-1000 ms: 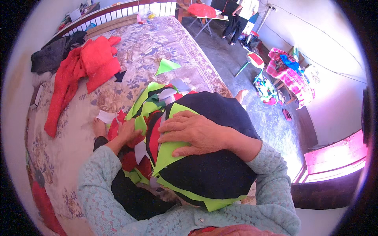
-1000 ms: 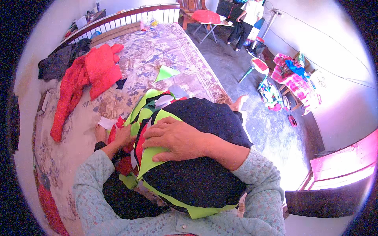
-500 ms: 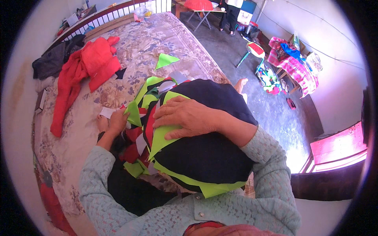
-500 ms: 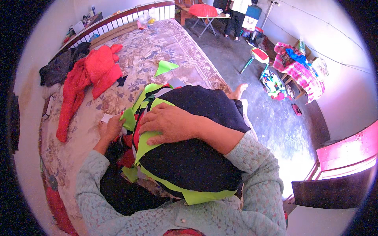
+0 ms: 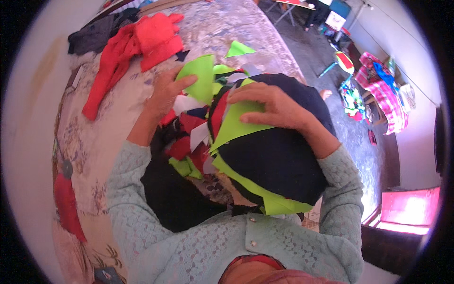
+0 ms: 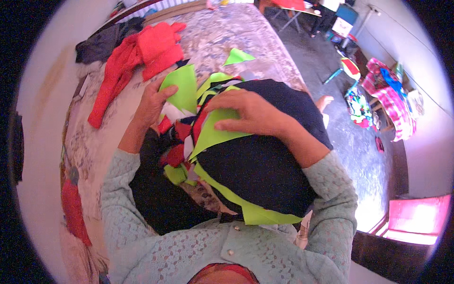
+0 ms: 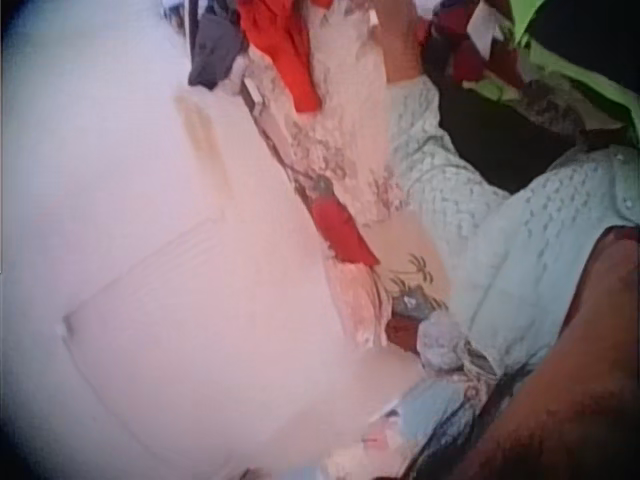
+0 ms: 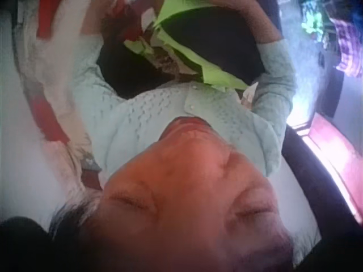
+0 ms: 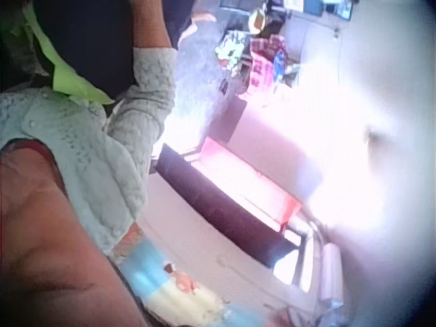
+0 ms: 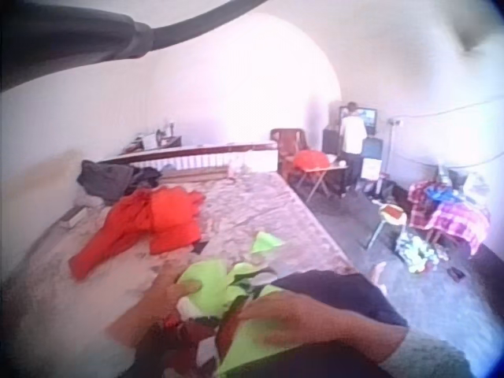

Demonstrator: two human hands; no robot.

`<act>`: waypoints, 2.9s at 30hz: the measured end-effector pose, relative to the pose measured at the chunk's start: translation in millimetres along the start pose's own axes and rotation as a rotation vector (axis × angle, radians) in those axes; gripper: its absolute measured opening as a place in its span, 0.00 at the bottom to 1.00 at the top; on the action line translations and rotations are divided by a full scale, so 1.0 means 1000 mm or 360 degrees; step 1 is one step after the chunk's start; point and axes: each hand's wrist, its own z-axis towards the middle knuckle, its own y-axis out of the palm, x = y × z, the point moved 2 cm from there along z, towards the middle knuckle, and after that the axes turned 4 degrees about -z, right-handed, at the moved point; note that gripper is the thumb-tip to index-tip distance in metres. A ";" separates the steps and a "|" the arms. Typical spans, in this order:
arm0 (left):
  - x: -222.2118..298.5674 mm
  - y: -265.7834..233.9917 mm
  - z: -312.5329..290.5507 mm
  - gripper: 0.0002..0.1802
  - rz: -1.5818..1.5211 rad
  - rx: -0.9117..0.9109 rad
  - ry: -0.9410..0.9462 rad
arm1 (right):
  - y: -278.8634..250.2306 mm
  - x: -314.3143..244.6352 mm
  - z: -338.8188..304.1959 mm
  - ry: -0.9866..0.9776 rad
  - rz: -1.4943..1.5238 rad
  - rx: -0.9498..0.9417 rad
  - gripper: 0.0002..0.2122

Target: The person arranges and layers various pieces of colorful fabric on their lap, smoothing and adjusting the pieces to form a layered stack.

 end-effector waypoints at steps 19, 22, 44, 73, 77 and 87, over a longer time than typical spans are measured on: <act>0.040 0.070 -0.024 0.10 -0.0337 -0.0540 -0.0061 | -0.002 0.001 0.002 0.0112 0.0217 0.0282 0.26; 0.041 0.070 -0.024 0.11 -0.0330 -0.0484 -0.0092 | -0.003 -0.001 0.003 0.0061 0.0114 0.0248 0.18; 0.053 0.047 -0.040 0.13 -0.0151 -0.0357 0.0300 | -0.022 -0.051 0.019 -0.0066 -0.0162 0.0459 0.10; 0.004 0.017 -0.023 0.12 0.0323 -0.0054 0.0190 | -0.087 -0.019 -0.120 0.1229 -0.1348 0.0672 0.33; 0.001 0.003 -0.024 0.10 0.0130 0.0046 0.0081 | -0.096 -0.037 -0.070 0.0591 -0.1313 0.0742 0.32; -0.040 -0.028 -0.004 0.11 0.0194 0.0251 -0.0074 | -0.025 0.021 -0.039 0.0505 -0.0840 -0.0264 0.38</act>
